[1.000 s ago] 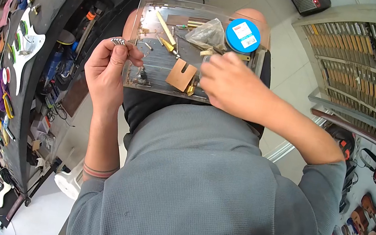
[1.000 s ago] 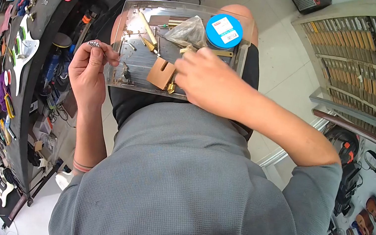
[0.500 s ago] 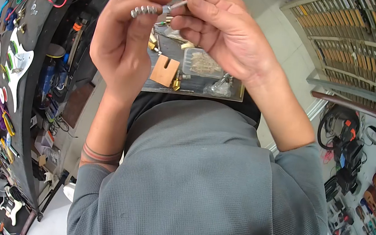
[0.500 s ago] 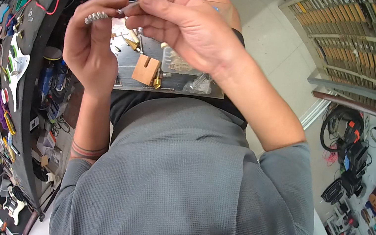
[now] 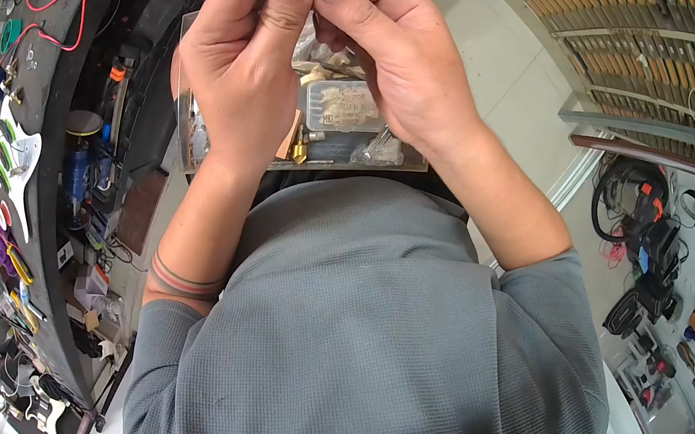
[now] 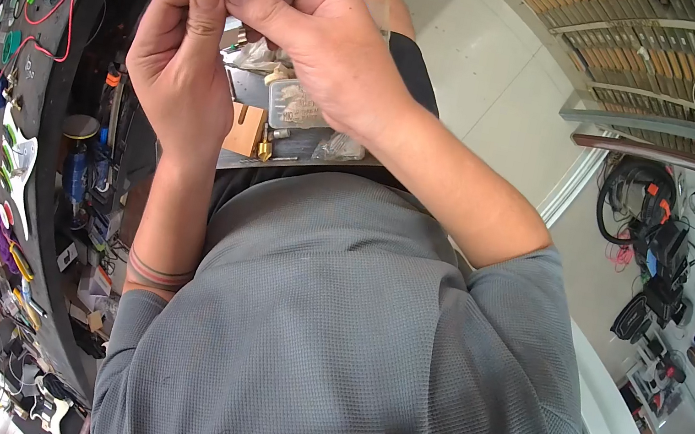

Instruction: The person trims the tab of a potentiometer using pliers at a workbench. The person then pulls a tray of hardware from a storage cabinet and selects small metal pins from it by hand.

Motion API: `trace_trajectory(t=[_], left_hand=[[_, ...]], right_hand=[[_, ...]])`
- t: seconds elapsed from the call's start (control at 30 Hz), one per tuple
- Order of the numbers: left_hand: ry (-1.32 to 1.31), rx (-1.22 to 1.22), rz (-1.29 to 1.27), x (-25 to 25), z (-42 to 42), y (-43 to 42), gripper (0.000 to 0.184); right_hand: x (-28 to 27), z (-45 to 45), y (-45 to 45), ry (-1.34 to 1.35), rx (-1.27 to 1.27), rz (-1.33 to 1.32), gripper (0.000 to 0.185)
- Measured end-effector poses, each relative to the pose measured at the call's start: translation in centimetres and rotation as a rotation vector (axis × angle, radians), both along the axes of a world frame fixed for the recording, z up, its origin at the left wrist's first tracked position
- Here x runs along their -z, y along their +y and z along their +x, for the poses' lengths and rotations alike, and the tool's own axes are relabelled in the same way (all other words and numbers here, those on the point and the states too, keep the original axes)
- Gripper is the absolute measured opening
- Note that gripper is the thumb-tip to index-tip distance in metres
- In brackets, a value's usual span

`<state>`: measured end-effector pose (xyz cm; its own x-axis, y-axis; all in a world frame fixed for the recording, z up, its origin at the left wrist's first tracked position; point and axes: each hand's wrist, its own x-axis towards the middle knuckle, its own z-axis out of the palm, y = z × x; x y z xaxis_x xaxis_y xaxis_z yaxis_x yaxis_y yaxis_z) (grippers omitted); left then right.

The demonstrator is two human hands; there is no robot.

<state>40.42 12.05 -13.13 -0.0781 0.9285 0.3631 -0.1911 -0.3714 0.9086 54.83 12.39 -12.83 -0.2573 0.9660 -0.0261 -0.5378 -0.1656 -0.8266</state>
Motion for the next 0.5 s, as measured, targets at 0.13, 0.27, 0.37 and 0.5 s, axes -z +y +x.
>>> trace_trajectory(t=[0.13,0.27,0.37,0.5], left_hand=[[0.027,0.042,-0.036,0.7,-0.6,-0.4,0.016],[0.212,0.021,-0.046,0.7,-2.7,-1.5,0.016],[0.243,-0.108,-0.183,1.3,-5.9,-3.3,0.021],[0.486,-0.184,-0.284,3.0,-9.5,-5.7,0.026]], right_hand=[[1.2,2.3,0.7,-0.181,-0.19,-0.007,0.02],[0.7,4.3,1.0,-0.533,-0.178,0.125,0.019],[1.8,6.8,2.0,-0.915,0.045,0.351,0.015],[2.0,10.3,0.6,-1.513,-0.237,0.626,0.015]])
